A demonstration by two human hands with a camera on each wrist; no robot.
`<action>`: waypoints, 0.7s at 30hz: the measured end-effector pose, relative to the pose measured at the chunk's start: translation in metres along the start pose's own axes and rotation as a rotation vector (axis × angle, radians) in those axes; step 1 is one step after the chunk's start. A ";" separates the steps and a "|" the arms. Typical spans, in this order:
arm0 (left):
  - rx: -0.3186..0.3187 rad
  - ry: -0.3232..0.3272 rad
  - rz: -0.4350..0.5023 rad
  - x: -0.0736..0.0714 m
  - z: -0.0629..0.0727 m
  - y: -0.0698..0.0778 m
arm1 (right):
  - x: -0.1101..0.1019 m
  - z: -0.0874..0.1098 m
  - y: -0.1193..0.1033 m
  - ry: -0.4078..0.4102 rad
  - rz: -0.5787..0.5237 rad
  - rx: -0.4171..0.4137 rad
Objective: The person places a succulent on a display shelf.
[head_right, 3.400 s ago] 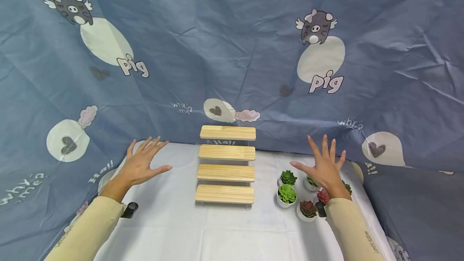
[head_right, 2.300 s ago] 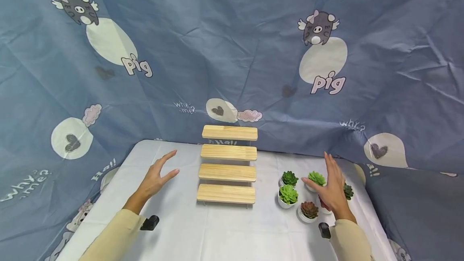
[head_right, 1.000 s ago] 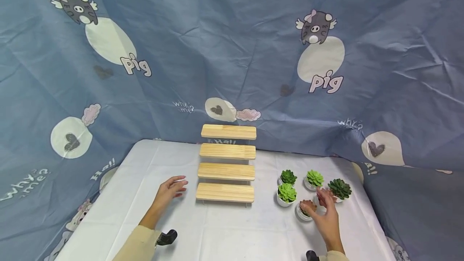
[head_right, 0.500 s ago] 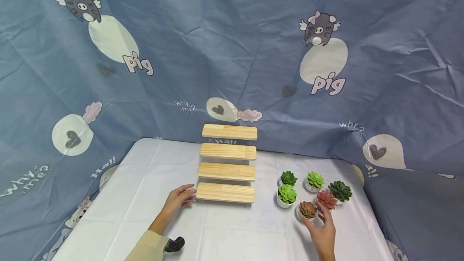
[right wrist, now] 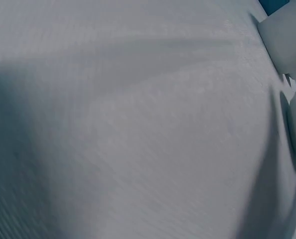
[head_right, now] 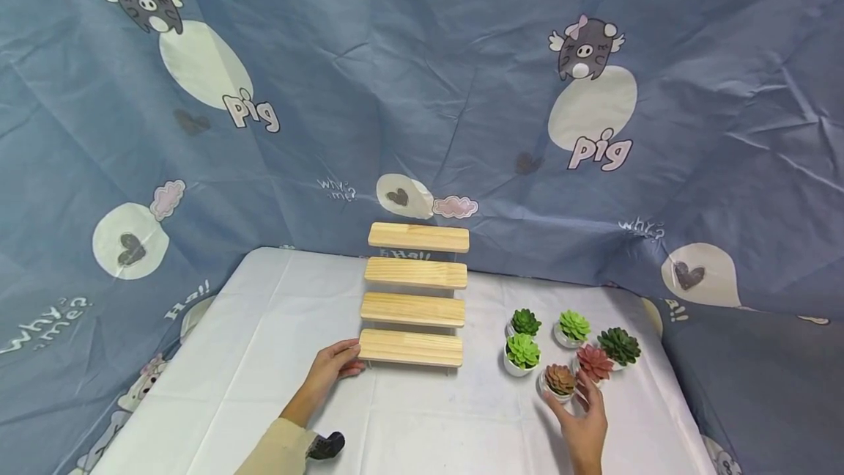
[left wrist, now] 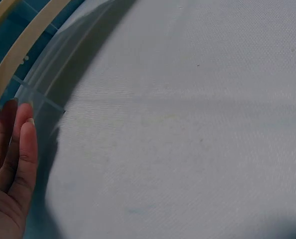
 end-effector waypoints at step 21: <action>-0.075 0.059 0.159 0.011 0.000 -0.013 | 0.012 -0.010 0.011 -0.084 0.093 0.144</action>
Point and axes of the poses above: each hand's wrist, its own z-axis away from the middle knuckle, its own x-axis out of the palm, y = z × x, the point moved 3 cm from there along -z, towards the middle knuckle, and after that the axes turned 5 degrees about y, right-handed, at the moved point
